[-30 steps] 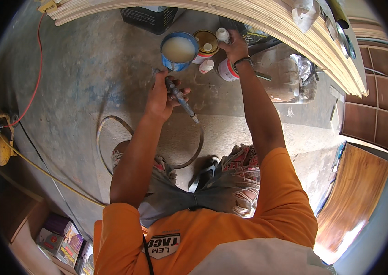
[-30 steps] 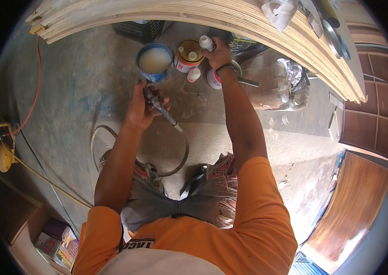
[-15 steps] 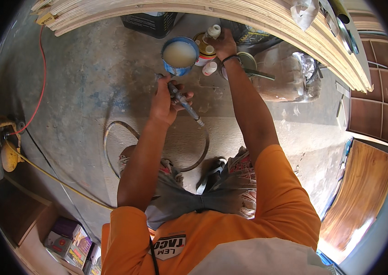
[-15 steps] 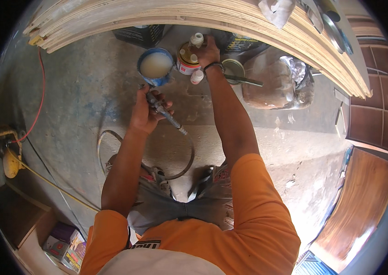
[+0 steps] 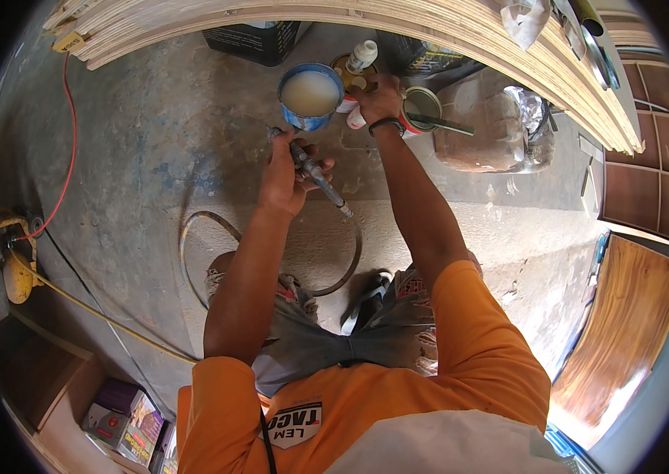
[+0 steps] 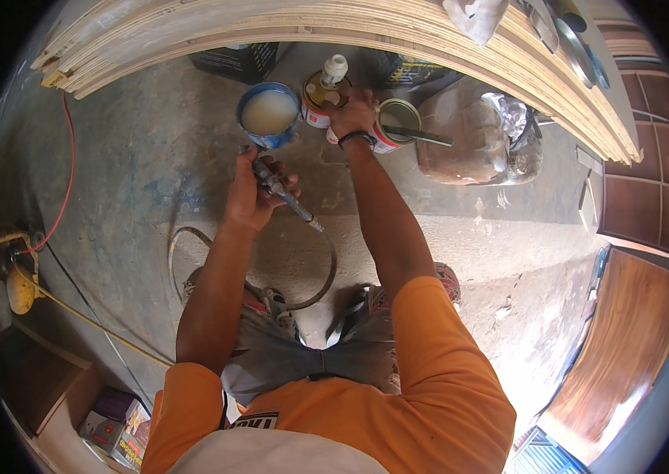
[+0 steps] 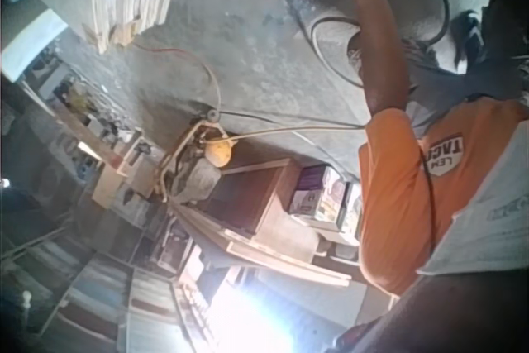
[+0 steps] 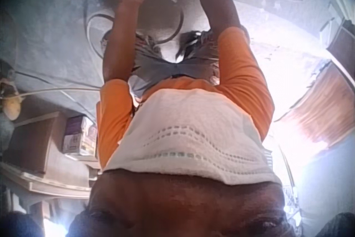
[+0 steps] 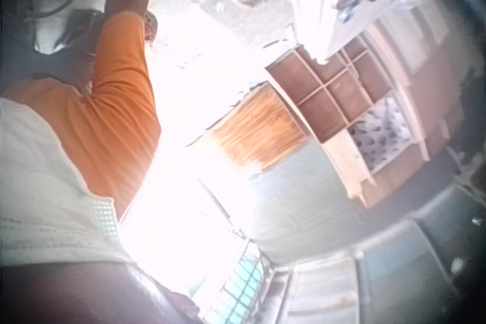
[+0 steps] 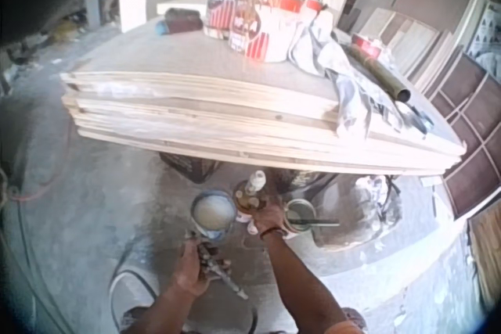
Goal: The person mixes paint in a spray gun cup, then sprays a large wooden board leaning against a wall. The person moves around the board to apply paint evenly.
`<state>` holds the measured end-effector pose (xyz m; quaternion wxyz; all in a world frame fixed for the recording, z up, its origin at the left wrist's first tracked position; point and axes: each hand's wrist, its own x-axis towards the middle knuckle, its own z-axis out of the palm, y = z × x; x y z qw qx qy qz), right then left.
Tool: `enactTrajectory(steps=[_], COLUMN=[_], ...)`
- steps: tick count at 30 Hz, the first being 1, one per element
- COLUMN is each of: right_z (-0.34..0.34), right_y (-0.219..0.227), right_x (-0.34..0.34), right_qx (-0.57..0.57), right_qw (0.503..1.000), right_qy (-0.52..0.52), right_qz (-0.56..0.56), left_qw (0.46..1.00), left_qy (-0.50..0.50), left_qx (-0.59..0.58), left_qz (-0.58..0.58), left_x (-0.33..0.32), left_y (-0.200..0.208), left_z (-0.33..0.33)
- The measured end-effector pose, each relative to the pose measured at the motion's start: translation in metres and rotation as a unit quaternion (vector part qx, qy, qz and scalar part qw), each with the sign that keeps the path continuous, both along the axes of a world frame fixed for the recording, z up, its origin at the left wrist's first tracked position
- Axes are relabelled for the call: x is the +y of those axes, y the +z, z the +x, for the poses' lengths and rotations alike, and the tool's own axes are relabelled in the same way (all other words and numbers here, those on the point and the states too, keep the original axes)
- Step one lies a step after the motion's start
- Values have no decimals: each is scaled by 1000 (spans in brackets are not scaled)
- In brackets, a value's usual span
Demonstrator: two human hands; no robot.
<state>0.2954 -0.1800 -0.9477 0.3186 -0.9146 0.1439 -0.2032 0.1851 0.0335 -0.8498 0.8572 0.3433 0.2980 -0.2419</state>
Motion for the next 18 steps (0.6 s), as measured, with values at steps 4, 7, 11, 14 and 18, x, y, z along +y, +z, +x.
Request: enactTrajectory(steps=[4,7,11,14,18], right_z=[2,2,-8,-17,-36], right_y=[-7,-9,20,49,110], right_x=[-3,-5,-6,-12,-9], right_qx=[0,-16,-42,-62,-59], right_qw=[1000,1000,996,993,990], right_qy=[-1,2,56,84,126], right_qz=[-12,-27,-62,-63,-33], left_qw=[1000,1000,1000,1000,999], left_qy=[1,-1,0,-7,-16], left_qx=[-3,-3,1,10,19], left_qz=[-1,-3,4,10,31], left_x=[-1,-1,0,-2,-6], left_y=[1,1,-4,-5,-5], left_z=[0,1,1,4,6])
